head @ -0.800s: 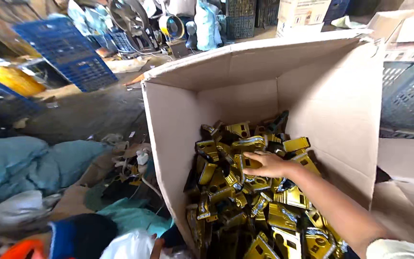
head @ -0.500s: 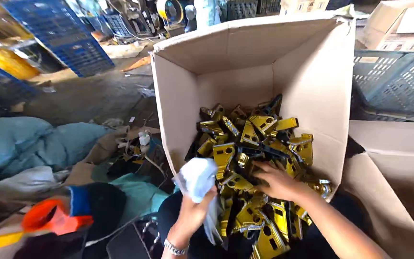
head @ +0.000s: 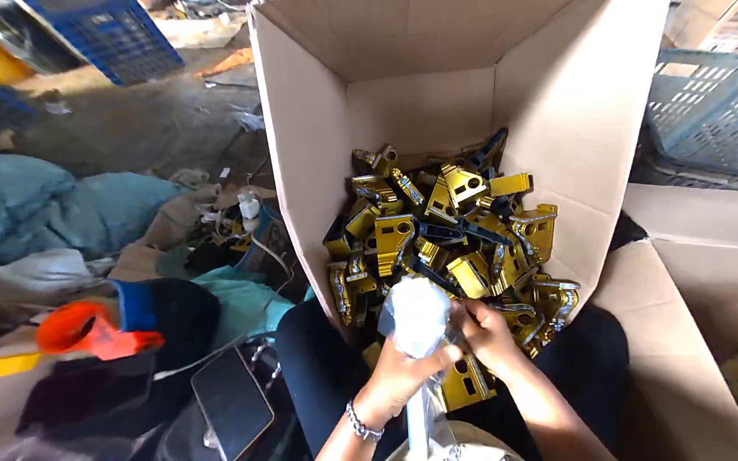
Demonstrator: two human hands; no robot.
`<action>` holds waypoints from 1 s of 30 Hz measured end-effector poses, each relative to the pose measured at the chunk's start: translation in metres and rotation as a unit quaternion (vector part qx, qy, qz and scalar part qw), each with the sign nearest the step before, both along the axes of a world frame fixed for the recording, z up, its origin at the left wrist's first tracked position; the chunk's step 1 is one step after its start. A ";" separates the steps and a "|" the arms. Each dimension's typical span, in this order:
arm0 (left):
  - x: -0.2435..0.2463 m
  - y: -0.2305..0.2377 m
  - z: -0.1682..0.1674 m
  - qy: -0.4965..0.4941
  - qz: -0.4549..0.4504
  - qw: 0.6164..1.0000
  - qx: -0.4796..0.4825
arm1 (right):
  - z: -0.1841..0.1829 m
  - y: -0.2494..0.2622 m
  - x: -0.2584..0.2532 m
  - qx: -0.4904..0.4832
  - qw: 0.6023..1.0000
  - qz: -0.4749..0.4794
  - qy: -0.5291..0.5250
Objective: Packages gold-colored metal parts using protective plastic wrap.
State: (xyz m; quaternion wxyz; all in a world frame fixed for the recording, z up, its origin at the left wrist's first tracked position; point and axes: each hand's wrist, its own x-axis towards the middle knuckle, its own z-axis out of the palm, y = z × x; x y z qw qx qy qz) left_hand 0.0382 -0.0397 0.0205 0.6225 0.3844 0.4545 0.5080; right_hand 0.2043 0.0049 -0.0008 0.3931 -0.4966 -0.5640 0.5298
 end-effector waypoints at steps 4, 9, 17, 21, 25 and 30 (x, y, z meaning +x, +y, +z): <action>-0.014 0.008 -0.018 0.103 0.089 0.991 -0.014 | 0.004 -0.012 0.008 -0.106 0.978 0.170 0.064; -0.053 0.023 -0.053 0.409 0.242 0.859 0.192 | -0.002 -0.004 0.014 -0.120 0.975 0.079 0.171; -0.043 -0.010 -0.012 0.052 0.008 0.996 0.072 | 0.024 0.013 -0.018 0.082 0.939 0.328 -0.055; -0.077 -0.014 -0.027 0.161 0.185 0.965 0.092 | 0.045 0.055 -0.010 0.018 0.970 0.230 -0.073; -0.080 -0.007 -0.028 0.175 0.272 0.939 0.113 | 0.053 0.139 -0.033 0.034 0.937 0.108 -0.330; -0.068 0.002 -0.017 0.145 0.326 0.929 0.098 | 0.016 0.170 -0.078 -0.101 0.941 0.072 -0.316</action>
